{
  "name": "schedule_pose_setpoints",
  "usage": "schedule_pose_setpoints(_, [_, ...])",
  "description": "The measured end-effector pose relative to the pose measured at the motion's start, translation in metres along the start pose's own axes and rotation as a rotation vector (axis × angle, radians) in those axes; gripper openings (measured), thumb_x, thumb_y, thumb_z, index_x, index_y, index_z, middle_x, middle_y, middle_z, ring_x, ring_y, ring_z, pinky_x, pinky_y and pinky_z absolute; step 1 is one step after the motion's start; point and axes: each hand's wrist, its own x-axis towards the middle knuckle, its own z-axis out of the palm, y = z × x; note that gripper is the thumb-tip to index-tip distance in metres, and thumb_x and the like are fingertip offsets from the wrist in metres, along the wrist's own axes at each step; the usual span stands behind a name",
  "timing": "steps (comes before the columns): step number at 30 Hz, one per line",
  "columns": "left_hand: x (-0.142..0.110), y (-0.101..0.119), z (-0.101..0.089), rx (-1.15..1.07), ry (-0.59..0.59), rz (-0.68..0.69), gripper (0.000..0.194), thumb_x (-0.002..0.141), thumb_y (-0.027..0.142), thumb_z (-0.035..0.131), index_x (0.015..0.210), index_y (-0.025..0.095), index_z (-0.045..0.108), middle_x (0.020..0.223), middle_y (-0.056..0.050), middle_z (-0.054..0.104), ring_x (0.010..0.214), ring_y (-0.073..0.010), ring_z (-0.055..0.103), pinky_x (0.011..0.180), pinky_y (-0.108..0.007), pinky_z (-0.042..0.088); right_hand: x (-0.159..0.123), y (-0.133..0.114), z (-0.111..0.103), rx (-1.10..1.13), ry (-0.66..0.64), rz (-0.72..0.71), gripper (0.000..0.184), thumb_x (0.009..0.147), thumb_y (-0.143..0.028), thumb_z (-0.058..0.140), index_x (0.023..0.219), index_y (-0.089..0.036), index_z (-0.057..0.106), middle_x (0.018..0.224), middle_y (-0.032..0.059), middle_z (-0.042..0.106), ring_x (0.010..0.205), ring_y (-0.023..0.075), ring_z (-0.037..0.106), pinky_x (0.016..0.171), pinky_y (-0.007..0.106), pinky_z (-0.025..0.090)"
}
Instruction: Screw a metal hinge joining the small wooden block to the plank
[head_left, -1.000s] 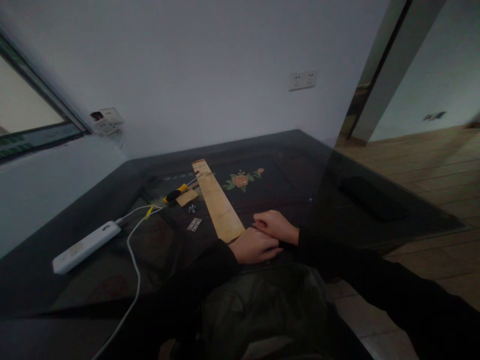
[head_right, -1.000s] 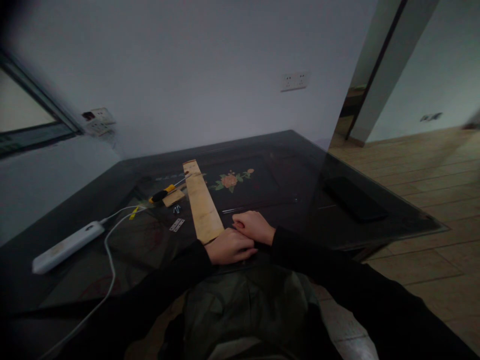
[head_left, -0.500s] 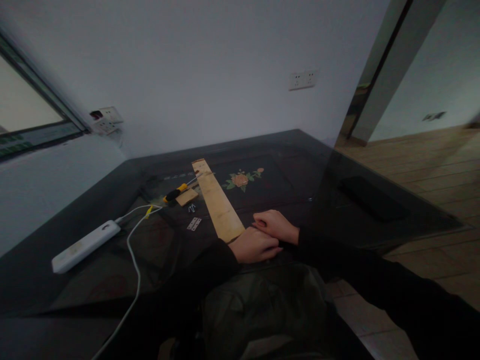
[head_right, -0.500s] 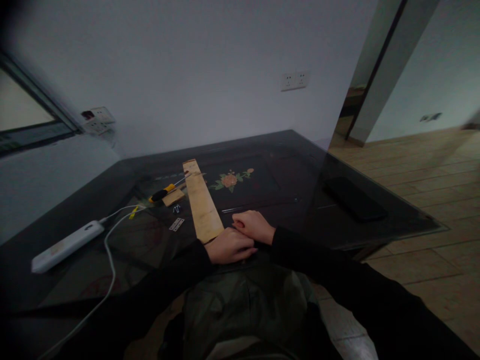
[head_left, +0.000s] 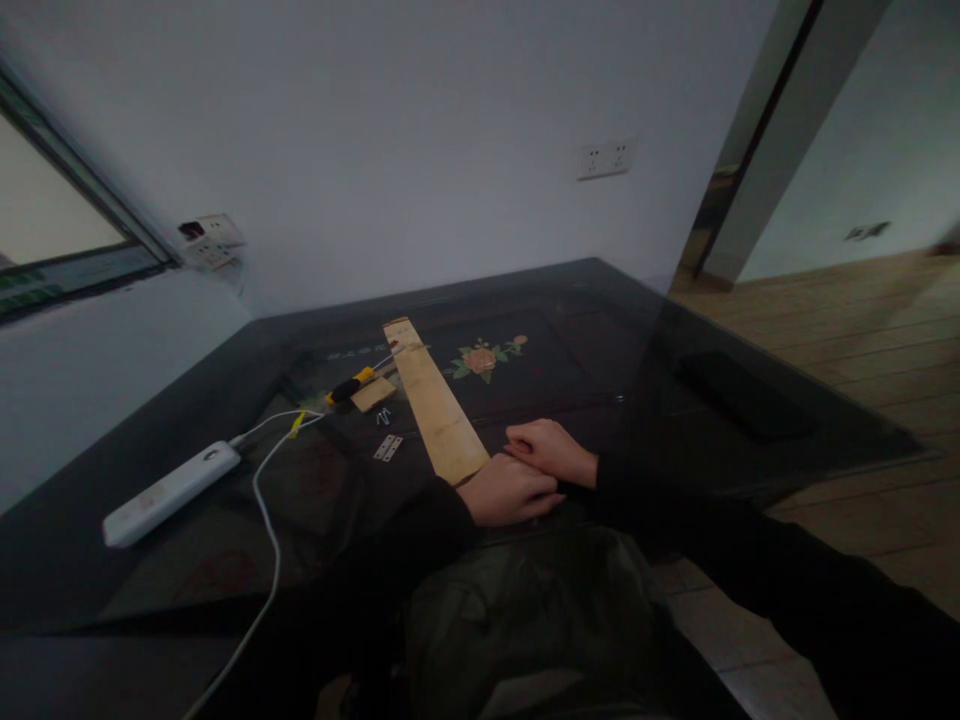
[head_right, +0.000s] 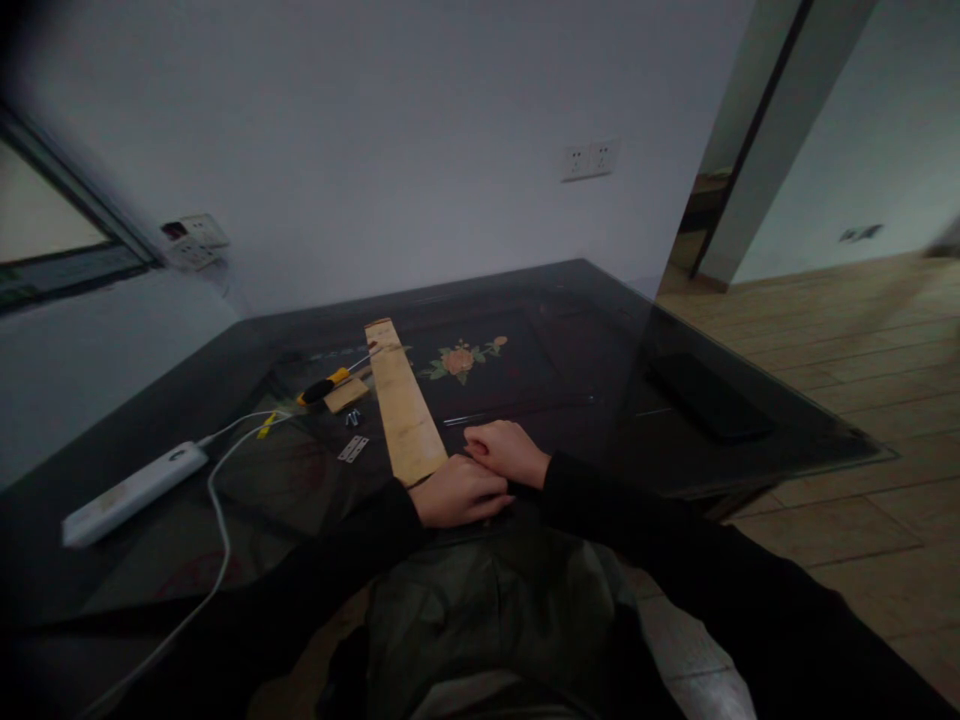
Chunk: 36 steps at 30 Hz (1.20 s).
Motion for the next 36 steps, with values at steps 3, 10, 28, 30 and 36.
schedule_pose_setpoints(3, [-0.0001,0.0003,-0.0003,0.001,0.0,-0.002,0.037,0.097,0.036,0.045,0.069,0.018,0.061,0.064,0.0,0.061,0.059,-0.0117,0.052,0.056,-0.026,0.034,-0.0002,0.0003,0.0002,0.007,0.007,-0.007,0.031,0.084,-0.028,0.053,0.06,-0.02,0.035,0.057,-0.0042,0.039,0.055,0.0099,0.029,0.055,0.026,0.015])
schedule_pose_setpoints(10, [0.0,0.0001,-0.0013,0.009,0.006,0.008,0.037,0.097,0.036,0.045,0.069,0.018,0.061,0.065,-0.001,0.063,0.06,-0.0124,0.053,0.056,-0.026,0.032,-0.0003,0.0001,-0.0002,0.01,0.009,-0.004,0.031,0.084,-0.027,0.053,0.06,-0.02,0.034,0.056,-0.0043,0.04,0.055,0.0098,0.03,0.055,0.025,0.016])
schedule_pose_setpoints(28, [0.0003,-0.0001,-0.0002,-0.001,-0.005,0.001,0.038,0.098,0.036,0.045,0.069,0.017,0.06,0.064,-0.001,0.063,0.061,-0.0128,0.055,0.056,-0.025,0.032,0.0,-0.0005,-0.001,0.01,0.003,0.004,0.031,0.083,-0.026,0.054,0.059,-0.02,0.035,0.056,-0.0045,0.039,0.055,0.0098,0.028,0.055,0.026,0.015])
schedule_pose_setpoints(30, [0.0004,-0.0001,-0.0004,0.002,-0.002,0.002,0.037,0.097,0.036,0.046,0.069,0.017,0.06,0.064,-0.001,0.063,0.06,-0.0127,0.055,0.056,-0.026,0.031,0.0001,-0.0004,-0.001,0.009,0.003,0.002,0.031,0.083,-0.026,0.054,0.059,-0.02,0.035,0.057,-0.0044,0.039,0.055,0.0098,0.028,0.055,0.026,0.015])
schedule_pose_setpoints(36, [0.0002,0.0004,-0.0012,-0.005,0.022,0.015,0.037,0.097,0.035,0.046,0.068,0.017,0.06,0.063,-0.001,0.063,0.058,-0.0122,0.053,0.055,-0.027,0.03,-0.0005,-0.0026,-0.0026,0.009,-0.009,0.013,0.032,0.084,-0.026,0.054,0.059,-0.02,0.033,0.056,-0.0043,0.038,0.054,0.0097,0.029,0.055,0.026,0.016])
